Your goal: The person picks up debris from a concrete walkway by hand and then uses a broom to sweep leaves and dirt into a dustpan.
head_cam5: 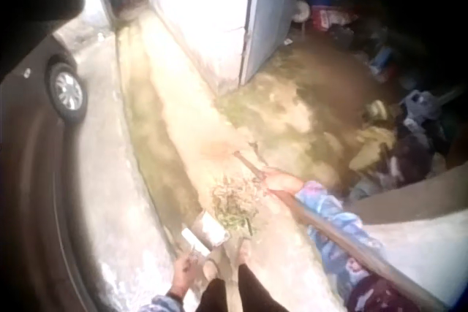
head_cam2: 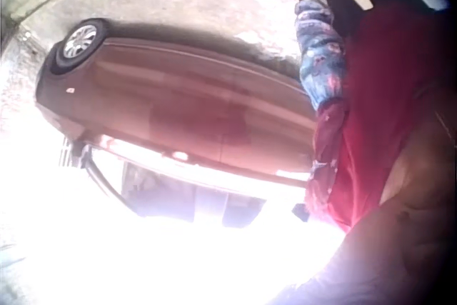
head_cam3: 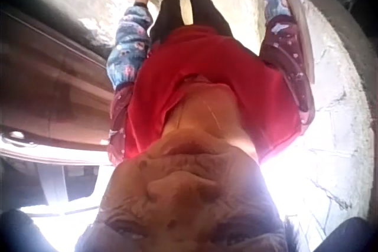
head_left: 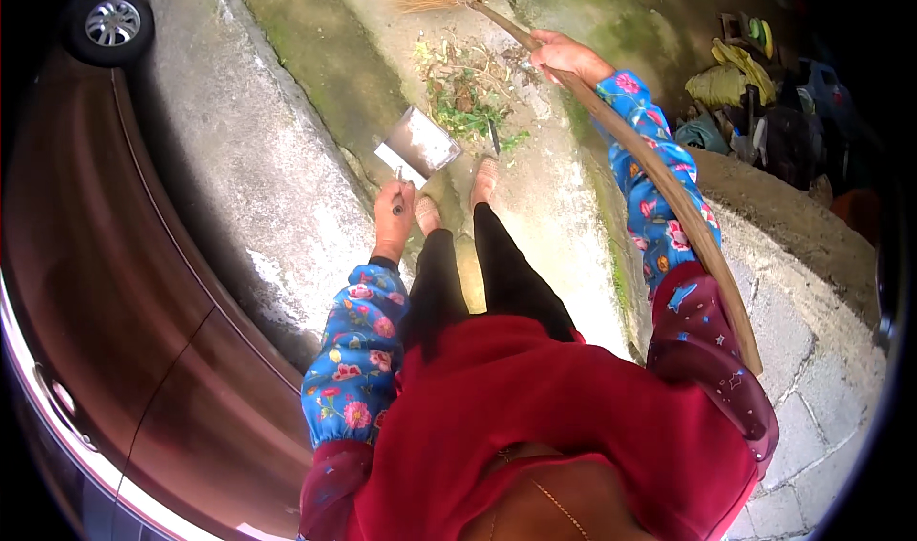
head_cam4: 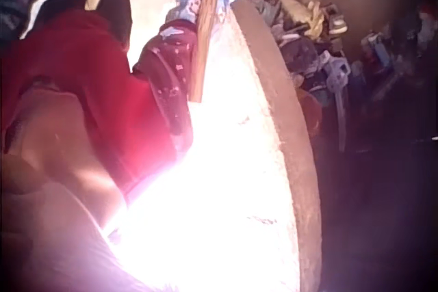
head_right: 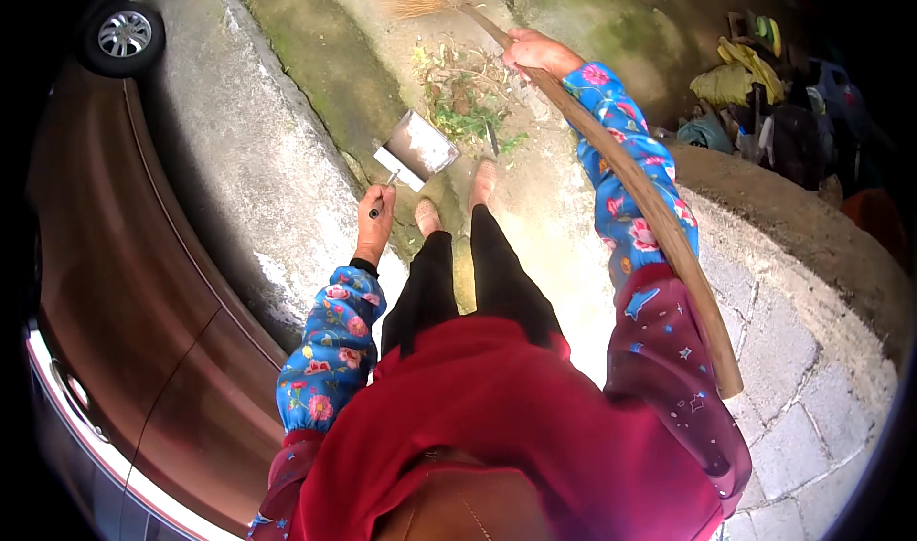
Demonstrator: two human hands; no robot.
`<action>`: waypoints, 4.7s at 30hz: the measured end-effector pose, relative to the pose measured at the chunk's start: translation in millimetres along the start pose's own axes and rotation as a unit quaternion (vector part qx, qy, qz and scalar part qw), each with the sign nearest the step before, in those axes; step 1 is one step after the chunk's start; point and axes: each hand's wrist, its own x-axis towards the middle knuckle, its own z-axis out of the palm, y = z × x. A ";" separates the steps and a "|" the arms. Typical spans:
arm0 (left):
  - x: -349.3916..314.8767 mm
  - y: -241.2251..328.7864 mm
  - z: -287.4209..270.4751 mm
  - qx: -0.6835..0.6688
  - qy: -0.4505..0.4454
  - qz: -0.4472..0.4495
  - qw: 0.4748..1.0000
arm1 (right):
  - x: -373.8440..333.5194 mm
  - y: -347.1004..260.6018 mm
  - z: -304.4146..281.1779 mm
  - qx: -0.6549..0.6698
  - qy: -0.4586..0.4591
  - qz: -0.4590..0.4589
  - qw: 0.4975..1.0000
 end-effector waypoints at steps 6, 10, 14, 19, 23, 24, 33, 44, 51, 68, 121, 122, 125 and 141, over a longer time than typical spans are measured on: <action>6.8 5.4 7.0 0.004 0.031 -0.096 0.995 | -27.6 51.0 -11.8 -0.156 -0.123 0.052 0.979; 10.1 2.8 6.8 0.009 0.043 -0.083 0.996 | -90.4 63.5 -24.6 -0.185 -0.153 0.097 0.966; 12.1 20.9 16.2 0.022 0.014 -0.076 0.997 | -148.1 73.6 -43.5 -0.127 -0.124 0.068 0.982; 16.8 19.9 20.8 0.050 0.001 -0.042 0.998 | -168.0 72.6 -68.1 -0.047 -0.052 0.065 0.995; 23.8 37.5 24.5 0.070 -0.031 -0.039 0.996 | -154.2 111.8 -93.3 0.050 0.071 0.097 0.991; 24.5 37.2 25.7 0.073 -0.036 -0.037 0.996 | -150.3 123.6 -97.1 0.067 0.103 0.109 0.986; 19.1 34.6 37.8 0.085 -0.062 0.029 0.994 | -184.4 203.2 22.7 0.221 0.068 0.155 0.960; 6.1 14.9 38.1 0.073 -0.101 0.009 0.992 | -266.3 175.7 164.7 0.336 0.052 0.191 0.921; 8.0 -7.4 28.7 0.030 -0.086 0.019 0.996 | -285.1 151.0 202.9 0.317 -0.013 0.183 0.931; 10.0 -28.1 15.4 -0.009 -0.018 0.073 0.997 | -288.1 103.9 127.3 0.144 -0.083 0.108 0.980; 0.0 -45.6 -24.6 0.020 -0.121 0.048 0.991 | -308.0 127.3 178.1 0.241 0.027 0.150 0.959; -0.3 -44.4 -31.5 0.022 -0.130 0.048 0.990 | -315.4 131.6 184.7 0.265 0.048 0.162 0.949; 4.0 -40.0 -49.7 0.042 -0.190 0.017 0.981 | -341.3 158.0 190.8 0.345 0.105 0.173 0.917; 20.6 -29.8 -78.0 0.102 -0.328 0.082 0.936 | -365.7 249.2 262.7 0.629 0.178 0.174 0.736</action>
